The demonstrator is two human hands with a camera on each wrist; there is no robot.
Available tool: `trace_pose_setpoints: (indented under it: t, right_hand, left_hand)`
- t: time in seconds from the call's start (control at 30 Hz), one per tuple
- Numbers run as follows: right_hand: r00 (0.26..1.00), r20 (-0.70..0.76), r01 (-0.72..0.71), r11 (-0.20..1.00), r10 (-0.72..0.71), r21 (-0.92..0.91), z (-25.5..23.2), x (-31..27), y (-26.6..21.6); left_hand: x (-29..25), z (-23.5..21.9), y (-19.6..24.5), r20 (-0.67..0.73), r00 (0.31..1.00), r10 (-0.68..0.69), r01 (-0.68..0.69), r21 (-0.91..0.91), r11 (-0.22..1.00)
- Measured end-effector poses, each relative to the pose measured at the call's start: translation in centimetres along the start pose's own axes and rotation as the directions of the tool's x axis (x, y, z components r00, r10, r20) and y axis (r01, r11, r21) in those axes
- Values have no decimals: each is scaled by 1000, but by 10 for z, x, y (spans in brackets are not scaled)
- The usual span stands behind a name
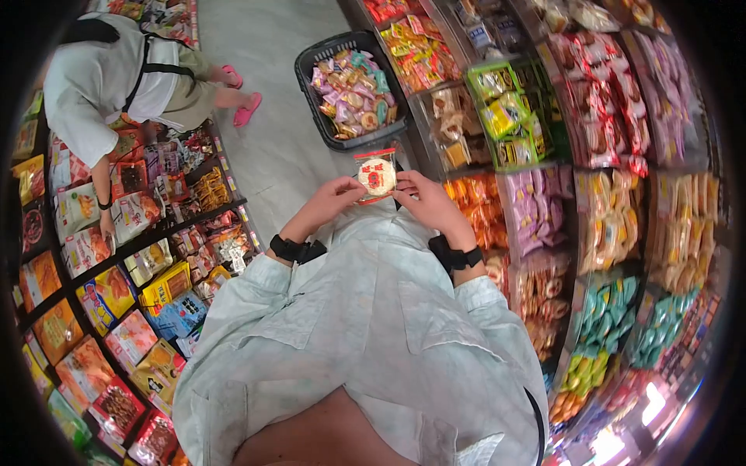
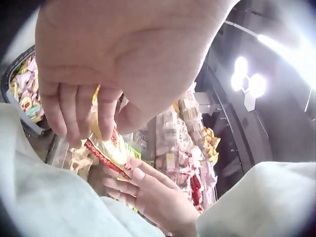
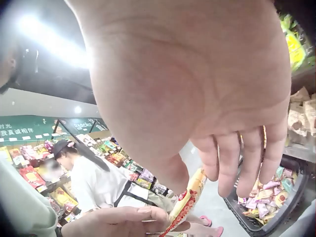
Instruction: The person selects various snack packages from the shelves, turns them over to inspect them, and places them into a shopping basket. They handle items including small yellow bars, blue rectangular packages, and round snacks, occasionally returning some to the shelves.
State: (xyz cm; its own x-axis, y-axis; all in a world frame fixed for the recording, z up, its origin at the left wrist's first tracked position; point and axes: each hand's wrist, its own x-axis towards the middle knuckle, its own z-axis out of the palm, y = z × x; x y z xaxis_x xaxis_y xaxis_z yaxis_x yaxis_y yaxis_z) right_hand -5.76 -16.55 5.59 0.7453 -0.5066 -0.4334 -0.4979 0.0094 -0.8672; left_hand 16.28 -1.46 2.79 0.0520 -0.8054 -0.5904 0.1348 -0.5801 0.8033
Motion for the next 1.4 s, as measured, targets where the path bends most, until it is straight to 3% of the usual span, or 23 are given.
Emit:
trace_pose_setpoints:
  t: [0.2,0.27,0.4,0.5,0.67,0.9,1.0,1.2,1.4]
  right_hand:
    - [985,106,146,985,-136,-91,-59,91,-37]
    - [982,99,177,960,-159,-218,-76,114,-44]
    - [975,201,126,979,-93,-161,-107,143,-42]
    - [969,233,128,975,-84,-180,-123,148,-35]
    - [986,144,101,985,-81,-136,-138,134,-21]
    - [989,-134,69,997,-66,21,-121,83,7]
    - [968,-246,57,998,-50,23,-100,49,19]
    - [875,-452,-131,984,172,120,-31,-40,32]
    - [793,-472,-386,917,385,99,41,-151,27]
  left_hand:
    - [41,-20,48,-288,950,123,-162,-117,980]
    - [50,-20,70,-366,924,112,-167,-123,978]
    - [70,-12,85,-419,906,49,-114,-130,985]
    - [80,-6,94,-296,954,-54,-38,-297,954]
    - [103,-8,111,-210,978,-10,-37,-218,975]
    - [118,-3,110,9,997,74,-73,-50,996]
    - [111,-10,98,83,993,78,-74,-42,996]
    - [89,-27,60,169,985,18,-27,53,998]
    - [65,-4,-7,300,945,-129,99,112,989]
